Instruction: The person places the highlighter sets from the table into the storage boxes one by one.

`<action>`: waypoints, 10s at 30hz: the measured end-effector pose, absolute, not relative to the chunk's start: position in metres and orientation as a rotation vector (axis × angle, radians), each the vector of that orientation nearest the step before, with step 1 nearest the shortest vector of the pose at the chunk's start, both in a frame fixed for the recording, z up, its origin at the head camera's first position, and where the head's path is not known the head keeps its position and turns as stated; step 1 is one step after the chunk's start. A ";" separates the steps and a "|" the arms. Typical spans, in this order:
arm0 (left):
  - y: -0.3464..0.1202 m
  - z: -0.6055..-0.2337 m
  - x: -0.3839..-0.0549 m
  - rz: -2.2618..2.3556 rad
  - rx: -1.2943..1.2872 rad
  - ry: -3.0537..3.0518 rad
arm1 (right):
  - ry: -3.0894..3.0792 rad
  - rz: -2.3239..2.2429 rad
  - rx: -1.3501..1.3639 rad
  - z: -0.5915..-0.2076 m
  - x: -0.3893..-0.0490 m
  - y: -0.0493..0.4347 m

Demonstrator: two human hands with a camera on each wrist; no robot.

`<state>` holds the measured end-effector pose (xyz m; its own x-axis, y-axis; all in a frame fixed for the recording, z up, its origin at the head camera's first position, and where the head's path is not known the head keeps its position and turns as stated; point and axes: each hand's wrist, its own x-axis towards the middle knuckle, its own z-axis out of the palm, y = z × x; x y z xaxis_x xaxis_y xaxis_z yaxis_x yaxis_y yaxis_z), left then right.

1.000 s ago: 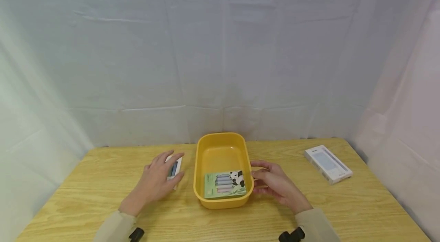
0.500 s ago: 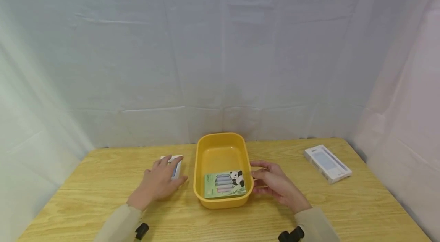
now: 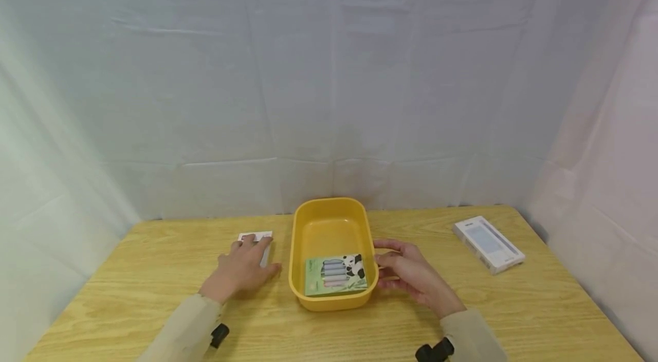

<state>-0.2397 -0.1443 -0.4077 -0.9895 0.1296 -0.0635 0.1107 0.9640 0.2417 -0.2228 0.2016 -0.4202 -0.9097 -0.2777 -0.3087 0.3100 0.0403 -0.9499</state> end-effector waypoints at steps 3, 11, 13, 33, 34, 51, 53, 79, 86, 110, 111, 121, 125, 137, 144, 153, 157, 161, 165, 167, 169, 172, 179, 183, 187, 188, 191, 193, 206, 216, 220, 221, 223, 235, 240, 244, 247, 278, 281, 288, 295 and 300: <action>-0.144 -0.408 -0.240 0.346 0.156 3.032 | 1.916 -1.924 0.032 -0.420 -0.223 0.201; -0.142 -0.409 -0.244 0.352 0.069 3.008 | 1.923 -1.925 0.053 -0.421 -0.224 0.201; -0.143 -0.410 -0.244 0.365 0.058 3.006 | 1.926 -1.923 0.057 -0.421 -0.224 0.201; -0.144 -0.415 -0.249 0.371 -0.029 3.050 | 1.880 -1.937 0.025 -0.422 -0.224 0.204; -0.144 -0.415 -0.249 0.378 -0.031 3.050 | 1.881 -1.939 0.023 -0.422 -0.224 0.204; -0.151 -0.410 -0.253 0.500 -0.072 2.992 | 1.871 -1.946 0.027 -0.419 -0.222 0.203; -0.152 -0.410 -0.254 0.506 -0.071 2.990 | 1.872 -1.944 0.026 -0.419 -0.222 0.203; -0.161 -0.414 -0.254 0.456 0.036 3.178 | 1.874 -1.946 0.034 -0.420 -0.223 0.203; -0.162 -0.416 -0.250 0.489 0.084 3.216 | 1.888 -1.933 0.044 -0.421 -0.223 0.203; -0.162 -0.409 -0.241 0.638 0.196 3.337 | 1.874 -1.925 0.034 -0.423 -0.224 0.204; -0.162 -0.408 -0.241 0.641 0.199 3.341 | 1.872 -1.926 0.033 -0.423 -0.224 0.204; -0.162 -0.406 -0.240 0.690 0.219 3.347 | 1.865 -1.926 0.050 -0.424 -0.226 0.204; -0.162 -0.406 -0.240 0.703 0.229 3.350 | 1.866 -1.931 0.040 -0.422 -0.226 0.204; -0.161 -0.405 -0.236 0.720 0.261 3.354 | 1.859 -1.932 0.013 -0.422 -0.224 0.205; -0.157 -0.403 -0.235 0.727 0.267 3.363 | 1.850 -1.939 0.017 -0.423 -0.223 0.205; -0.149 -0.399 -0.235 0.783 0.262 3.358 | 1.861 -1.948 0.041 -0.422 -0.225 0.203; -0.147 -0.397 -0.235 0.801 0.265 3.358 | 1.865 -1.950 0.061 -0.422 -0.226 0.202; -0.145 -0.396 -0.235 0.805 0.279 3.367 | 1.869 -1.942 0.075 -0.421 -0.227 0.202; -0.143 -0.395 -0.235 0.807 0.305 3.376 | 1.870 -1.939 0.074 -0.421 -0.227 0.202; -0.142 -0.395 -0.234 0.807 0.321 3.381 | 1.868 -1.942 0.069 -0.421 -0.227 0.202; -0.141 -0.394 -0.234 0.805 0.336 3.385 | 1.865 -1.947 0.063 -0.421 -0.227 0.202; -0.139 -0.393 -0.233 0.805 0.351 3.386 | 1.860 -1.953 0.052 -0.422 -0.227 0.202; -0.134 -0.392 -0.230 0.788 0.393 3.388 | 1.866 -1.942 0.050 -0.423 -0.226 0.203; -0.131 -0.391 -0.227 0.785 0.412 3.382 | 1.870 -1.936 0.052 -0.423 -0.225 0.203; -0.130 -0.392 -0.226 0.774 0.426 3.385 | 1.864 -1.940 0.041 -0.423 -0.224 0.204; -0.129 -0.392 -0.225 0.774 0.432 3.386 | 1.860 -1.943 0.037 -0.423 -0.224 0.204; -0.129 -0.392 -0.225 0.769 0.451 3.385 | 1.848 -1.954 0.019 -0.423 -0.224 0.204; -0.128 -0.392 -0.224 0.775 0.462 3.382 | 1.838 -1.959 0.007 -0.423 -0.224 0.205; -0.119 -0.390 -0.222 0.818 0.550 3.382 | 1.847 -1.958 0.011 -0.424 -0.225 0.204; -0.111 -0.385 -0.218 0.816 0.593 3.374 | 1.846 -1.959 0.019 -0.424 -0.226 0.203; -0.109 -0.383 -0.217 0.813 0.609 3.360 | 1.847 -1.955 0.026 -0.424 -0.225 0.203; -0.108 -0.383 -0.216 0.814 0.614 3.358 | 1.848 -1.954 0.029 -0.424 -0.225 0.203; -0.107 -0.382 -0.216 0.814 0.630 3.360 | 1.850 -1.953 0.031 -0.424 -0.225 0.203; -0.098 -0.378 -0.210 0.840 0.725 3.355 | 1.837 -1.960 0.015 -0.425 -0.224 0.204; -0.095 -0.377 -0.210 0.849 0.766 3.350 | 1.840 -1.963 0.020 -0.424 -0.224 0.204; -0.093 -0.376 -0.211 0.851 0.802 3.341 | 1.849 -1.959 0.025 -0.423 -0.224 0.203; -0.091 -0.376 -0.211 0.856 0.814 3.328 | 1.858 -1.955 0.030 -0.423 -0.224 0.203; -0.077 -0.369 -0.221 0.970 0.977 3.192 | 1.836 -1.962 -0.005 -0.422 -0.223 0.206; -0.075 -0.368 -0.222 0.968 0.996 3.190 | 1.828 -1.964 -0.009 -0.423 -0.224 0.206; -0.070 -0.366 -0.223 0.959 1.036 3.183 | 1.826 -1.965 -0.009 -0.424 -0.224 0.206; -0.065 -0.364 -0.226 0.944 1.089 3.161 | 1.823 -1.966 -0.004 -0.424 -0.223 0.206; -0.062 -0.362 -0.227 0.916 1.114 3.142 | 1.831 -1.961 0.015 -0.424 -0.223 0.206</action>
<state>-0.2268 -0.0618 -0.3617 -0.7481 0.4887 0.4490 0.6534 0.6606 0.3697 -0.2234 0.2058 -0.4244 -0.8967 -0.3164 -0.3095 0.3305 -0.0135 -0.9437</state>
